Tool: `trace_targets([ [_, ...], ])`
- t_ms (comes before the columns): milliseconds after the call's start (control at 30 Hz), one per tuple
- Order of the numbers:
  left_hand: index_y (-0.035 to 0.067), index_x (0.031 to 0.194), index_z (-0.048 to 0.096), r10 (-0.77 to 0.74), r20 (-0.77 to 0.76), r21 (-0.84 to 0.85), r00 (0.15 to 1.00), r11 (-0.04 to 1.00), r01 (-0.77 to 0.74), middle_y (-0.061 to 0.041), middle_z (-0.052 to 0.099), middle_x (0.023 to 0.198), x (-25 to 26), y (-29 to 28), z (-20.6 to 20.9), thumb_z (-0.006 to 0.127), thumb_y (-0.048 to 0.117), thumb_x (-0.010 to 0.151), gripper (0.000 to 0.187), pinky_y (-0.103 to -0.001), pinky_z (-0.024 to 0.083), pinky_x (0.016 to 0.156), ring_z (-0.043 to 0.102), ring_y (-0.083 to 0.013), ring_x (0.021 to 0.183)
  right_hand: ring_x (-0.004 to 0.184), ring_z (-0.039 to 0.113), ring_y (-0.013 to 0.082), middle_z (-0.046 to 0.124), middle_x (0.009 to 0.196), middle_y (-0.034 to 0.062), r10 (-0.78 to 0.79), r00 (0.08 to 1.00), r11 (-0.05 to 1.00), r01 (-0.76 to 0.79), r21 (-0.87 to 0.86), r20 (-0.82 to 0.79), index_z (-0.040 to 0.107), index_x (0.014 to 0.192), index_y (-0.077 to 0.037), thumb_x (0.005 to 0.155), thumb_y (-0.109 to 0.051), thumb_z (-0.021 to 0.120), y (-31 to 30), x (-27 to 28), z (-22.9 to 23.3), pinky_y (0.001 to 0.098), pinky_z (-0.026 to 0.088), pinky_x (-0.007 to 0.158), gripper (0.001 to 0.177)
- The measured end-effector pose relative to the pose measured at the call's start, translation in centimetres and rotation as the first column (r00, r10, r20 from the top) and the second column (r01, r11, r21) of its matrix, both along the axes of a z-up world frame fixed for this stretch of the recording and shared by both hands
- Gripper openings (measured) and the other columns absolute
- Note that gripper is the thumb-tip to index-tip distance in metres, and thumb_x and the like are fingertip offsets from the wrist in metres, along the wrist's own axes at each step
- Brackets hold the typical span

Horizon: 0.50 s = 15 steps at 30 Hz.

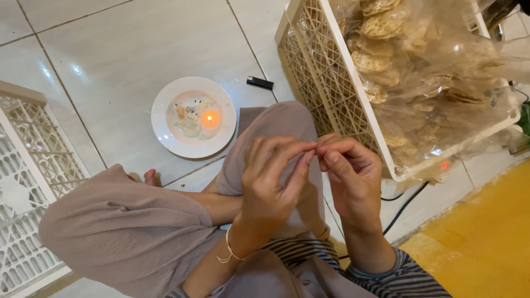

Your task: Sealing plastic bags containing crackers using a lighter

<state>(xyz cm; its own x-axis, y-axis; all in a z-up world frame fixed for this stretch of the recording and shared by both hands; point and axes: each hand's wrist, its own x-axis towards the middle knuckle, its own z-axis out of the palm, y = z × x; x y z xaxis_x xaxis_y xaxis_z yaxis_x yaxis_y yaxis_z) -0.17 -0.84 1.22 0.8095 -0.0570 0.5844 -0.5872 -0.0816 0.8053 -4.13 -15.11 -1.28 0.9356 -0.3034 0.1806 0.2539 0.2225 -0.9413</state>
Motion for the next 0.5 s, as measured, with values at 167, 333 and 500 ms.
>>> trace_targets([
  [167, 0.005, 0.098, 0.072, 0.029, 0.071, 0.099, 0.997, 0.994, -0.036, -0.008, 0.066, 0.089, 0.1, -0.1, -0.1, 0.072, 0.003, 0.091, 0.008, -0.037, 0.049, 0.079, 0.063, -0.0287, 0.082, 0.089, 0.056, 0.0275, 0.054, 0.067, 0.0142, -0.040, 0.998, 0.989, 0.045, -0.144, 0.038, 0.067, 0.092, 0.012, 0.092, -0.002, 0.065, 0.0, 0.3, 0.5, 0.0376, 0.051, 0.087, 0.015],
  [333, 0.005, 0.091, 0.070, 0.112, 0.214, 0.166, 0.970, 0.975, -0.150, -0.006, 0.063, 0.082, 0.3, -0.6, -0.6, 0.072, 0.001, 0.087, 0.006, -0.033, 0.048, 0.073, 0.062, -0.0255, 0.075, 0.091, 0.059, 0.0277, 0.064, 0.073, 0.0153, -0.107, 0.989, 0.895, 0.142, -0.423, 0.107, 0.071, 0.093, 0.009, 0.092, -0.003, 0.070, 0.4, 0.1, 1.6, 0.0386, 0.050, 0.093, 0.012],
  [500, 0.005, 0.085, 0.069, 0.191, 0.326, 0.201, 0.926, 0.943, -0.266, -0.007, 0.059, 0.077, 0.4, -1.0, -0.9, 0.075, -0.003, 0.078, 0.012, -0.032, 0.048, 0.068, 0.060, -0.0245, 0.068, 0.093, 0.061, 0.0281, 0.071, 0.081, 0.0154, -0.119, 0.976, 0.826, 0.199, -0.527, 0.182, 0.073, 0.094, 0.006, 0.091, -0.003, 0.073, 0.4, 0.1, 1.5, 0.0375, 0.049, 0.095, 0.010],
])
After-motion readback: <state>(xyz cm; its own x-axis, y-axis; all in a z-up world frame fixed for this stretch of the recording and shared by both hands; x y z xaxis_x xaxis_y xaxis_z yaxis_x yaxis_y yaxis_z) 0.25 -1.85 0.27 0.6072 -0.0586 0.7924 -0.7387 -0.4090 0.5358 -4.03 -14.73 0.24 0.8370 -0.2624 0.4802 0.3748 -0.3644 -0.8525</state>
